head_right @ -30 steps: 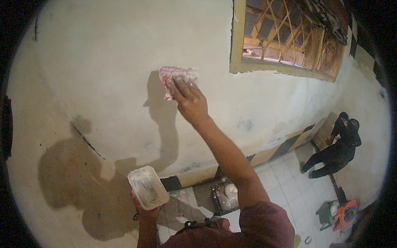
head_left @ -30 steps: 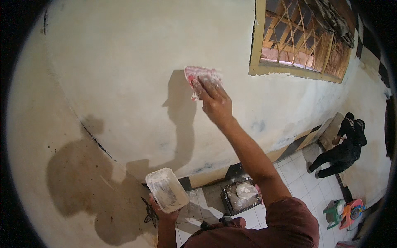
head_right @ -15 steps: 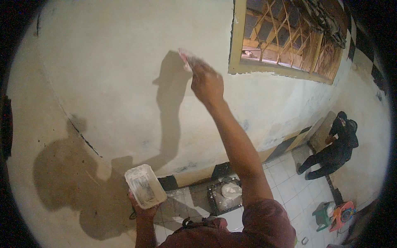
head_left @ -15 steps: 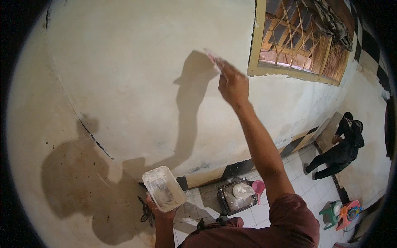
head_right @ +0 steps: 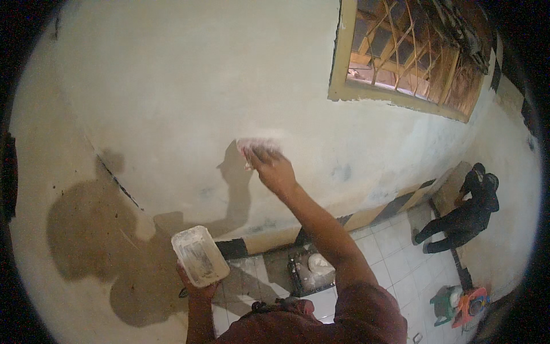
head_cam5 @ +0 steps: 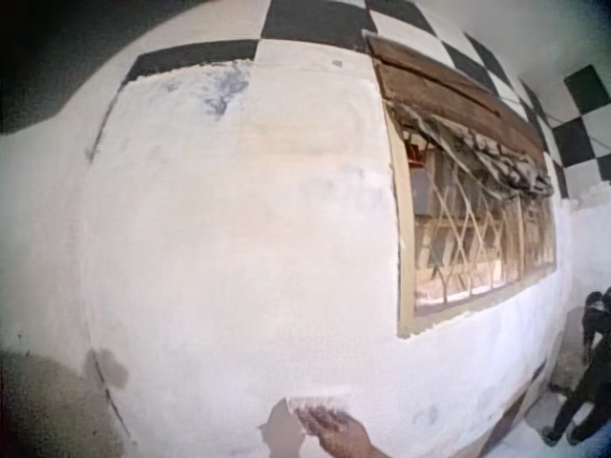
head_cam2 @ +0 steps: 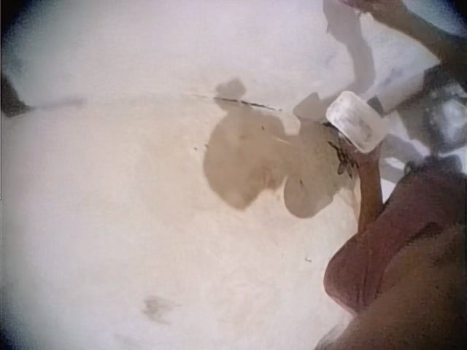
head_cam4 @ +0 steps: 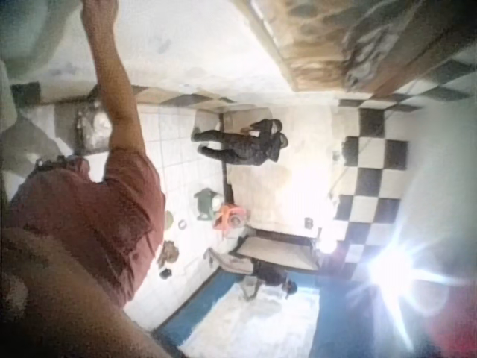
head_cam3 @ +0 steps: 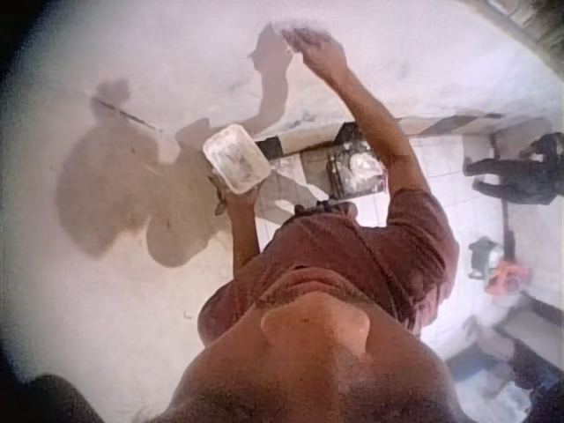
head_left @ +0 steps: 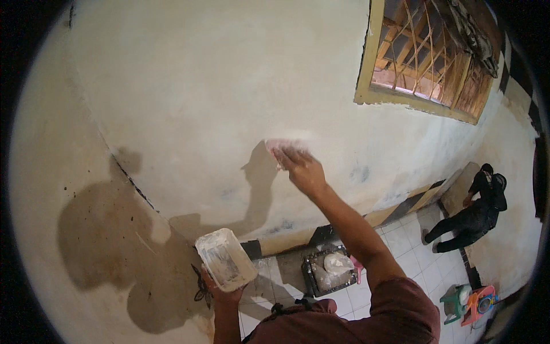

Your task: The person applies white plaster to a wall using a red putty knife, repeatedly spreading the compound over a damaged area of the wall next to a window.

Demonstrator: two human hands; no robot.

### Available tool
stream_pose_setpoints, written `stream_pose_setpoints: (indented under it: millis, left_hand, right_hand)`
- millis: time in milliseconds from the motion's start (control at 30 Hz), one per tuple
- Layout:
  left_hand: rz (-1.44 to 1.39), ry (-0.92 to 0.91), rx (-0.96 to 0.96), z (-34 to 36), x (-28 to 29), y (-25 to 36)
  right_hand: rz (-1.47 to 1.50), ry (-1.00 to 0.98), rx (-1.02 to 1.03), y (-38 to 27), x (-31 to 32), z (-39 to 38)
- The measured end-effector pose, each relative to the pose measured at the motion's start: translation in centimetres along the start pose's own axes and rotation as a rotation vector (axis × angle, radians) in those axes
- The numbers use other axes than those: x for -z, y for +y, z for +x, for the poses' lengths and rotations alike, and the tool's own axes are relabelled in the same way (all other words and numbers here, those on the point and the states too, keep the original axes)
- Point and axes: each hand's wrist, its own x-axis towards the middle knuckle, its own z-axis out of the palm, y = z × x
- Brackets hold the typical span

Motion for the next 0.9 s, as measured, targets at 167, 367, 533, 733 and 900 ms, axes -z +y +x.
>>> stream_pose_setpoints:
  millis: [167,367,533,733,900]
  left_hand:
    - [0.058,-0.023,-0.002,0.1,0.5,0.4]
    - [0.213,-0.086,-0.070,0.6,-2.3,-0.5]
    - [0.805,-0.094,-0.406,-0.2,-2.4,-0.7]
    - [-0.006,-0.012,0.020,0.1,-1.5,-0.2]
    - [0.026,-0.045,0.093,-0.1,-1.0,0.0]
  right_hand:
    - [-0.101,0.306,-0.003,-0.6,4.9,6.5]
    - [-0.069,0.197,0.037,2.9,-0.2,8.2]
    - [0.021,0.101,0.106,-1.9,-1.3,1.7]
    - [-0.180,0.310,0.006,1.2,9.3,12.7]
    - [-0.213,0.379,0.164,3.7,11.7,18.4]
